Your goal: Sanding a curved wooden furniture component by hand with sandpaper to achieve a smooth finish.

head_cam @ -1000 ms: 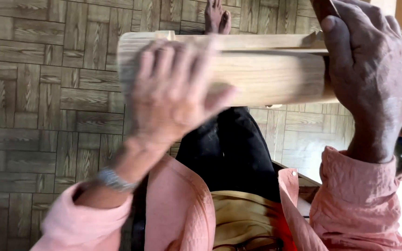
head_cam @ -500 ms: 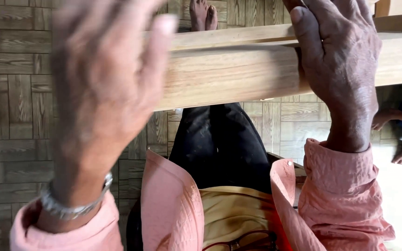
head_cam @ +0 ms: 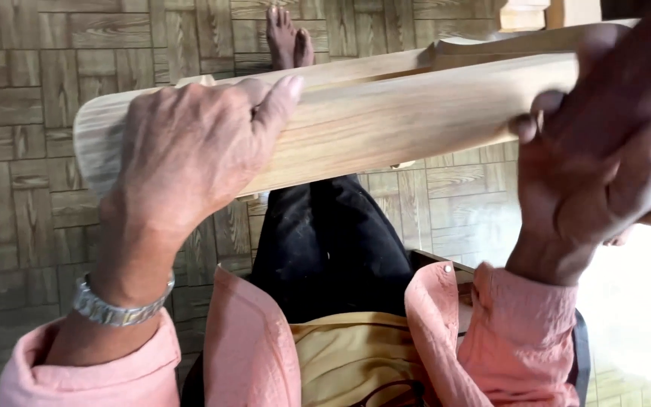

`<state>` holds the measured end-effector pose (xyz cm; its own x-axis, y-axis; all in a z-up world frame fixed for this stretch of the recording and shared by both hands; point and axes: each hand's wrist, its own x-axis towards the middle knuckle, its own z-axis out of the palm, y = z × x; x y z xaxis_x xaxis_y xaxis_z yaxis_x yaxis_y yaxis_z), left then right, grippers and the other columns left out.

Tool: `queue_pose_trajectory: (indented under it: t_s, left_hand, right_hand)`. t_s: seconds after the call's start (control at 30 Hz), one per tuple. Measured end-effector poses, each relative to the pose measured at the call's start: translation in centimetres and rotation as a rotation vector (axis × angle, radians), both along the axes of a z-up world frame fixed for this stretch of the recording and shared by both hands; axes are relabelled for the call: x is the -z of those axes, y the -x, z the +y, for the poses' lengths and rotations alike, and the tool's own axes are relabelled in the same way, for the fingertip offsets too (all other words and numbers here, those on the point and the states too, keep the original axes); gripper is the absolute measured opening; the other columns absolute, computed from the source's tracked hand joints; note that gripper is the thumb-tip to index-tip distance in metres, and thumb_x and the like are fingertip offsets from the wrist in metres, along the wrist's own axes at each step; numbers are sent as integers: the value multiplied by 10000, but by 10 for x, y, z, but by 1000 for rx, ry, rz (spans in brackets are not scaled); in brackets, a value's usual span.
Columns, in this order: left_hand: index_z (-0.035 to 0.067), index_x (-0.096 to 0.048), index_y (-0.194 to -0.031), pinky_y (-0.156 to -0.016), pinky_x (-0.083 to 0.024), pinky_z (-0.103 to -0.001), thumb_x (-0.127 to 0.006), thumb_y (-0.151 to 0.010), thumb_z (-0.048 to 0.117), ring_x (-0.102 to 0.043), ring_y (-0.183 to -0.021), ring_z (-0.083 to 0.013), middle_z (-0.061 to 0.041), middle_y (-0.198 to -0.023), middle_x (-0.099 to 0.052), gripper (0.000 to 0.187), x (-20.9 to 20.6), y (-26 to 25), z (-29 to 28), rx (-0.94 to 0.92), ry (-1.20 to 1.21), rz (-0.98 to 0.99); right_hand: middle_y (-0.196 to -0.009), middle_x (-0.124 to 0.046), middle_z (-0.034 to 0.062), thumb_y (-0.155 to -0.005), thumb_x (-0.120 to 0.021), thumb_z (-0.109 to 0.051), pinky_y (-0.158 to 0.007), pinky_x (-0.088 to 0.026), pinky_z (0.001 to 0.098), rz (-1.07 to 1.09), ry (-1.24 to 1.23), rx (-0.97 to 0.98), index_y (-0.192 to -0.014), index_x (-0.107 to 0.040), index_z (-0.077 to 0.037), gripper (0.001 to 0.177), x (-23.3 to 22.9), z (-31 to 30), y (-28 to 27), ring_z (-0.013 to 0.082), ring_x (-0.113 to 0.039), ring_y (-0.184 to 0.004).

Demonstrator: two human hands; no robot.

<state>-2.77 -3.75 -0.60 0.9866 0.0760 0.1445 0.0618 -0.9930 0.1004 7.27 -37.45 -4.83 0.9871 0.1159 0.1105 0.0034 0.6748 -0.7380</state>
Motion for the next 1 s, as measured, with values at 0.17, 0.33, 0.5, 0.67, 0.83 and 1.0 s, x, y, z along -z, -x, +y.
queue_pose_trajectory:
  t_s: [0.17, 0.33, 0.5, 0.67, 0.83, 1.0]
  left_hand:
    - [140, -611, -1232, -646, -517, -680, -195, -1152, 464, -689, -803, -614, -268, -887, -736, 533, -17, -14, 6, 84, 48, 396]
    - [159, -508, -1256, -1151, -282, -485, -108, -953, 634, -497, -1313, -277, -76, -1361, -562, 691, -39, -37, 14, -15, 396, 805]
    - [318, -402, -1561, -1268, -102, -367, -263, -802, 746, -255, -1562, -118, 124, -1698, -297, 882, -34, -37, 16, -172, 452, 887]
    - [192, -238, -685, -614, -209, -404, -384, -1029, 516, -240, -599, -140, 40, -664, -223, 495, -26, -28, 22, -27, 558, 618]
    - [213, -233, -755, -641, -212, -431, -314, -973, 538, -262, -643, -155, 42, -707, -244, 400, -22, -34, 28, 7, 523, 611]
    - [108, -322, -788, -669, -287, -473, -268, -1009, 416, -315, -652, -207, -44, -707, -361, 382, 12, -52, 39, 207, 414, 587]
  right_hand:
    - [-1327, -727, 181, -943, -910, -100, -930, -638, 401, -50, -142, -439, -1751, -223, -64, 1062, 28, -31, 30, 287, -760, -1065]
    - [-1303, -647, 173, -863, -912, -84, -845, -569, 490, 127, -76, -519, -1506, -447, -48, 795, 68, -18, 62, 368, -687, -1016]
    - [-1377, -548, 401, -888, -804, -81, -819, -639, 608, 181, 21, -654, -1406, -489, -128, 608, 76, 37, 107, 563, -681, -1060]
    - [-1068, -728, 229, -860, -776, -291, -709, -627, 438, 291, 391, -729, -1369, -502, -28, 636, 70, 68, 130, 366, -762, -877]
    - [-919, -718, 141, -899, -740, -182, -738, -613, 346, 137, 537, -561, -976, -682, -7, 200, 40, 85, 134, 290, -760, -838]
    - [-1138, -745, 183, -1041, -622, -113, -726, -662, 267, -86, 660, -366, -1070, -635, -52, 69, 15, 102, 121, 271, -786, -875]
